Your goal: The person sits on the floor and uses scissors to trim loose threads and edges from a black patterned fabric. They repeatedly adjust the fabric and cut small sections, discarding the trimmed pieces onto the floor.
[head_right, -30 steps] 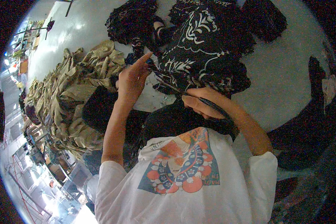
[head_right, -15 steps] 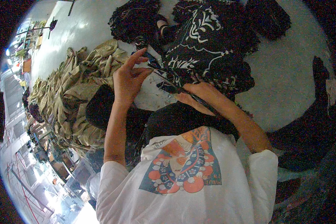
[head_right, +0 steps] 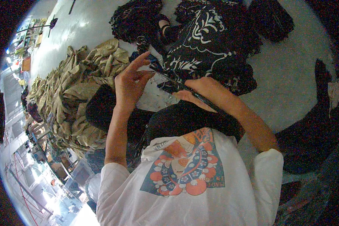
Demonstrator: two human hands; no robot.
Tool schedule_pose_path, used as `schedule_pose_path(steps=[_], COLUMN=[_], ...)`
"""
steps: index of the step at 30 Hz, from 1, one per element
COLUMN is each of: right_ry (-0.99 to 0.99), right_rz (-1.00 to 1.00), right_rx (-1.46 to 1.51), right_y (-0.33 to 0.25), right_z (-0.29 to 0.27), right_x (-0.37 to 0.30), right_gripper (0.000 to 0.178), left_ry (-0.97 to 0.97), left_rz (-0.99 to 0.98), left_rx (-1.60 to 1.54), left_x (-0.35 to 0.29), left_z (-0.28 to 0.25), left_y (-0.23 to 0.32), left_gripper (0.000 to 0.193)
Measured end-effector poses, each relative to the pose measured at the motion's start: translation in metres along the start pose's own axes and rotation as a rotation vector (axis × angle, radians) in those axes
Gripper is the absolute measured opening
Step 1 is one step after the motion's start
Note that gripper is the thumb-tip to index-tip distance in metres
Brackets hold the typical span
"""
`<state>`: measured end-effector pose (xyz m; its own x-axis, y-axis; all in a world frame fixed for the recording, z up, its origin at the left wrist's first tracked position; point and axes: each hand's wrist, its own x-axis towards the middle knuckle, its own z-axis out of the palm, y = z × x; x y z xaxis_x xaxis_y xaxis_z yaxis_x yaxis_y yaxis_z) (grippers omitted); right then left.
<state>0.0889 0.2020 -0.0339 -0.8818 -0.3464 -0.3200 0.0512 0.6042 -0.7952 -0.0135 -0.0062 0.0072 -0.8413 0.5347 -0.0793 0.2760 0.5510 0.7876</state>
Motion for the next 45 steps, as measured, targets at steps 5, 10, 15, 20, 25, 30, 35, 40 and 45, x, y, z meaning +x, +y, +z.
schedule_pose_path(steps=[5,10,15,20,25,30,35,40,45], right_ry=[-0.031,-0.002,0.045,-0.094,-0.322,-0.138,-0.304,-0.199,0.091], right_rz=[-0.048,-0.078,-0.193,-0.073,0.239,0.105,0.12,0.083,-0.213], right_rx=[-0.021,0.027,0.059,0.151,0.357,0.367,0.463,0.494,0.45], right_y=[-0.022,-0.022,-0.016,-0.036,-0.037,-0.026,-0.035,-0.04,-0.03], right_z=[-0.017,-0.017,-0.017,-0.033,-0.039,-0.018,-0.03,-0.019,-0.007], right_x=[0.007,0.014,0.02,0.019,0.017,0.02,0.022,0.016,0.025], right_gripper=[0.032,0.034,0.034,0.038,0.038,0.044,0.047,0.045,0.042], left_ry=[0.023,0.066,0.07,0.087,0.073,0.03,0.03,0.035,0.036], left_rz=[0.02,0.012,0.033,0.015,-0.045,-0.059,-0.05,-0.067,-0.134], left_rx=[-0.042,-0.083,-0.119,-0.211,-0.261,-0.301,-0.32,-0.409,-0.497], left_x=[-0.007,-0.011,-0.014,-0.016,-0.015,-0.018,-0.02,-0.024,-0.026], left_z=[0.002,0.007,0.004,0.002,-0.007,-0.006,-0.008,-0.01,-0.016], left_y=[0.01,0.018,0.019,0.011,0.007,0.013,0.01,0.009,0.011], left_gripper=[0.052,0.054,0.056,0.054,0.056,0.056,0.057,0.059,0.059])
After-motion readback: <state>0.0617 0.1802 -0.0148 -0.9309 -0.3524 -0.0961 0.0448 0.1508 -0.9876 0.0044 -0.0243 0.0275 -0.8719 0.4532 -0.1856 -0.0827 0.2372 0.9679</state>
